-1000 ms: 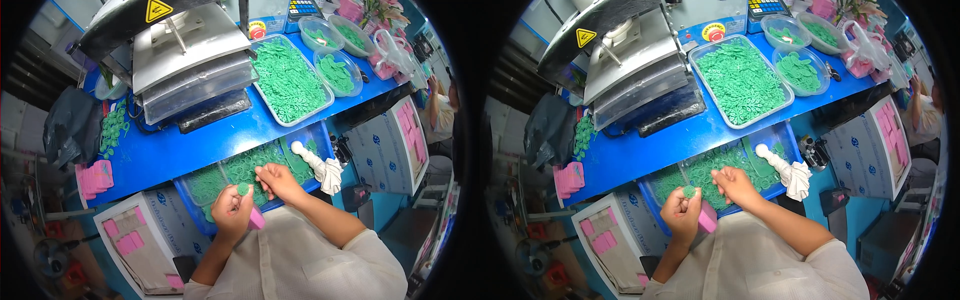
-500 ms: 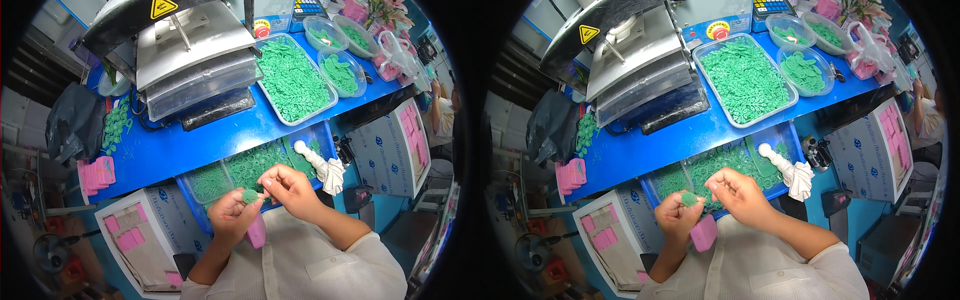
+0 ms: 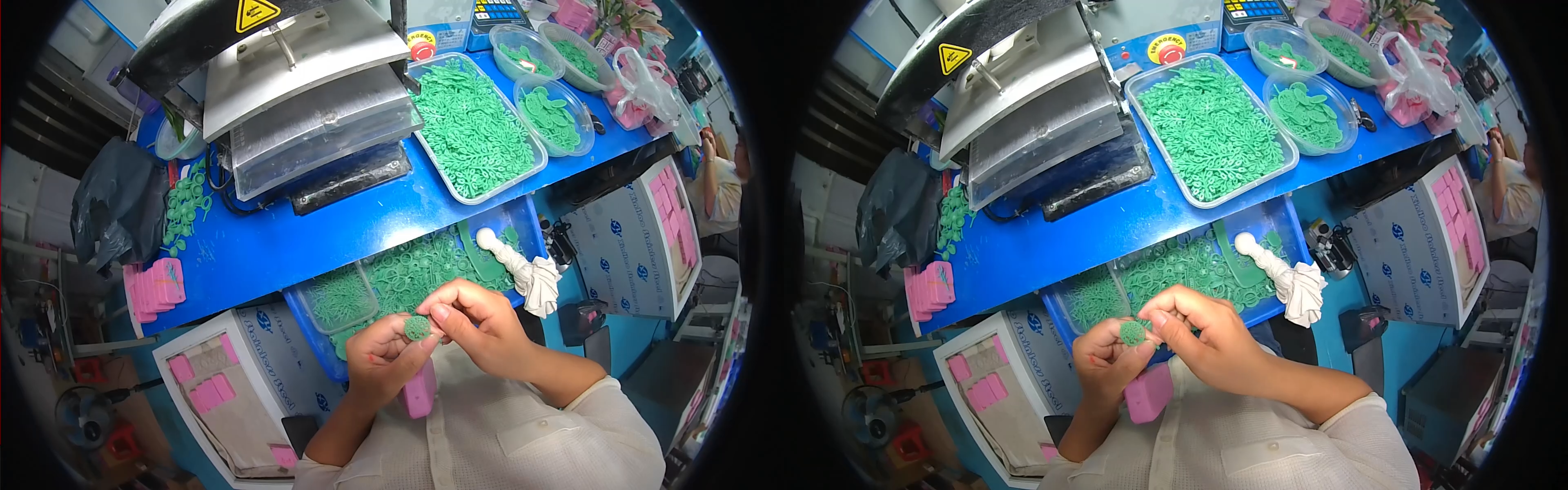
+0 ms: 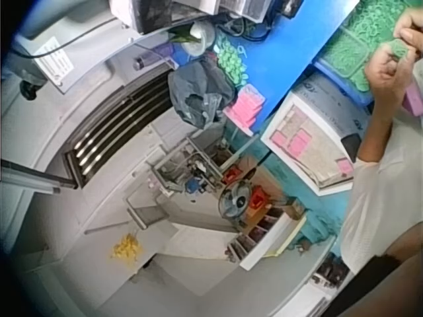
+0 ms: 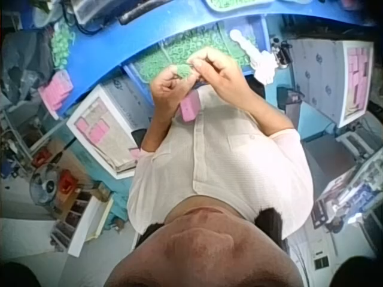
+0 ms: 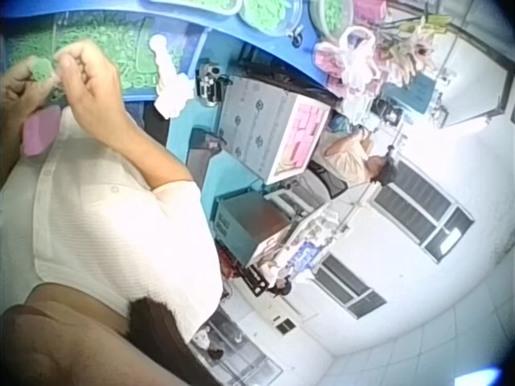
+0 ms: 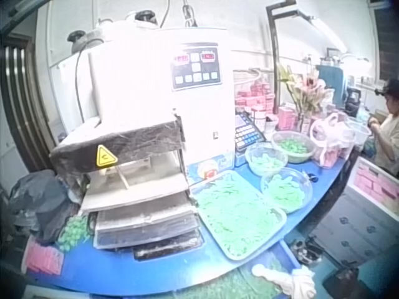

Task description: Assembling and placing decorative green elements onto pink soap bars using a pressing machine and manual placement.

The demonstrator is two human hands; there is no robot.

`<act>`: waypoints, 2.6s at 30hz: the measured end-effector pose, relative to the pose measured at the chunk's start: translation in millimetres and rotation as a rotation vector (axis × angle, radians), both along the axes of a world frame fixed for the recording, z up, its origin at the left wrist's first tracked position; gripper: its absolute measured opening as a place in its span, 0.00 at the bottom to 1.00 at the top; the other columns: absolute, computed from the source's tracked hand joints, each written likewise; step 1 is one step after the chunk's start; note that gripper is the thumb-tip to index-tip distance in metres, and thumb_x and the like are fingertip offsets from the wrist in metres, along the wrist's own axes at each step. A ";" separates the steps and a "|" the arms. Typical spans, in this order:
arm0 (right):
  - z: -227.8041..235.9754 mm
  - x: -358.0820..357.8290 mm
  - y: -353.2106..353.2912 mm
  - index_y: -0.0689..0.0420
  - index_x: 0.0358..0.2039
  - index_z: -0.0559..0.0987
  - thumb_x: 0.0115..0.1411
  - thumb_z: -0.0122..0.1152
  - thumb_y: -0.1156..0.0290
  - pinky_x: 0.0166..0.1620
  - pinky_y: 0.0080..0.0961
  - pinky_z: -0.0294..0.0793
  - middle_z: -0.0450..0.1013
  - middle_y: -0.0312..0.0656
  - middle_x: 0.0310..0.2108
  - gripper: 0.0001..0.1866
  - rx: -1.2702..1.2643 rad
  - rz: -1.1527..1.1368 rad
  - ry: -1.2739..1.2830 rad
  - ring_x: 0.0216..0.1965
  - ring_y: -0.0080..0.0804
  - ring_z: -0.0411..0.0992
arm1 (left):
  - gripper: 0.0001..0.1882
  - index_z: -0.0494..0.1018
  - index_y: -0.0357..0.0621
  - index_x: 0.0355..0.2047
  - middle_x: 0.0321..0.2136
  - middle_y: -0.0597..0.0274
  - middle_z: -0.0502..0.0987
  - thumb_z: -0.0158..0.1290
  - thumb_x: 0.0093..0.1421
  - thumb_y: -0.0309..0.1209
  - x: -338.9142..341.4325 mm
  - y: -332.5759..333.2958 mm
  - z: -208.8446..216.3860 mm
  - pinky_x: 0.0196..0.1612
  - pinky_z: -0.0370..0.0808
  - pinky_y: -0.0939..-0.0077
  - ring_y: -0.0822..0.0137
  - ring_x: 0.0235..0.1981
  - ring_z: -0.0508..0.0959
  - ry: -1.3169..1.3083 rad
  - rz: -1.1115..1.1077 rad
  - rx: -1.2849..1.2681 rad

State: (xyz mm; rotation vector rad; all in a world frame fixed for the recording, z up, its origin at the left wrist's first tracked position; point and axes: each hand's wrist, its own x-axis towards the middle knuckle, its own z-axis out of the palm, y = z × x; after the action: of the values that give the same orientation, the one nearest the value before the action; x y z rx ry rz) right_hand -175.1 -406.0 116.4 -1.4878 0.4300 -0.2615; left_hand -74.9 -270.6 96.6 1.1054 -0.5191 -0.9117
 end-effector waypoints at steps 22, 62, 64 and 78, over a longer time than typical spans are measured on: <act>29.6 8.7 -103.2 0.58 0.34 0.72 0.64 0.55 0.66 0.22 0.19 0.70 0.72 0.35 0.21 0.08 -0.191 -0.324 -0.028 0.19 0.19 0.70 | 0.05 0.73 0.31 0.31 0.21 0.63 0.75 0.56 0.55 0.19 1.1 -0.9 -20.5 0.24 0.66 0.88 0.80 0.19 0.70 -0.066 0.028 0.179; -55.3 -14.9 21.3 0.63 0.40 0.72 0.57 0.52 0.67 0.45 0.38 0.72 0.71 0.45 0.40 0.15 -1.104 0.332 -0.531 0.40 0.42 0.70 | 0.32 0.68 0.37 0.45 0.27 0.59 0.71 0.37 0.64 0.58 32.2 26.3 -51.0 0.32 0.73 0.70 0.62 0.26 0.71 0.808 0.206 -0.019; -44.2 -18.3 -10.9 0.62 0.44 0.73 0.56 0.57 0.63 0.46 0.39 0.70 0.71 0.45 0.41 0.19 -1.113 0.340 -0.178 0.43 0.42 0.69 | 0.32 0.72 0.38 0.35 0.15 0.64 0.70 0.44 0.62 0.60 16.8 11.6 -19.9 0.17 0.68 0.76 0.70 0.13 0.70 0.618 0.411 0.079; -34.5 -80.0 -81.9 0.62 0.45 0.74 0.45 0.68 0.65 0.35 0.37 0.71 0.72 0.47 0.30 0.27 -1.181 0.058 0.467 0.31 0.46 0.73 | 0.41 0.69 0.43 0.27 0.14 0.61 0.71 0.27 0.58 0.71 25.4 -13.6 -16.8 0.15 0.75 0.70 0.65 0.11 0.74 0.570 0.350 -0.038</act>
State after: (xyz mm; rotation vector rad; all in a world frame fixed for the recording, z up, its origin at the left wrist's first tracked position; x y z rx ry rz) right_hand -255.2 -487.9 81.9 -2.7414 0.6481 -0.1030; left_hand -49.5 -284.2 79.8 0.8154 0.1239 -0.8518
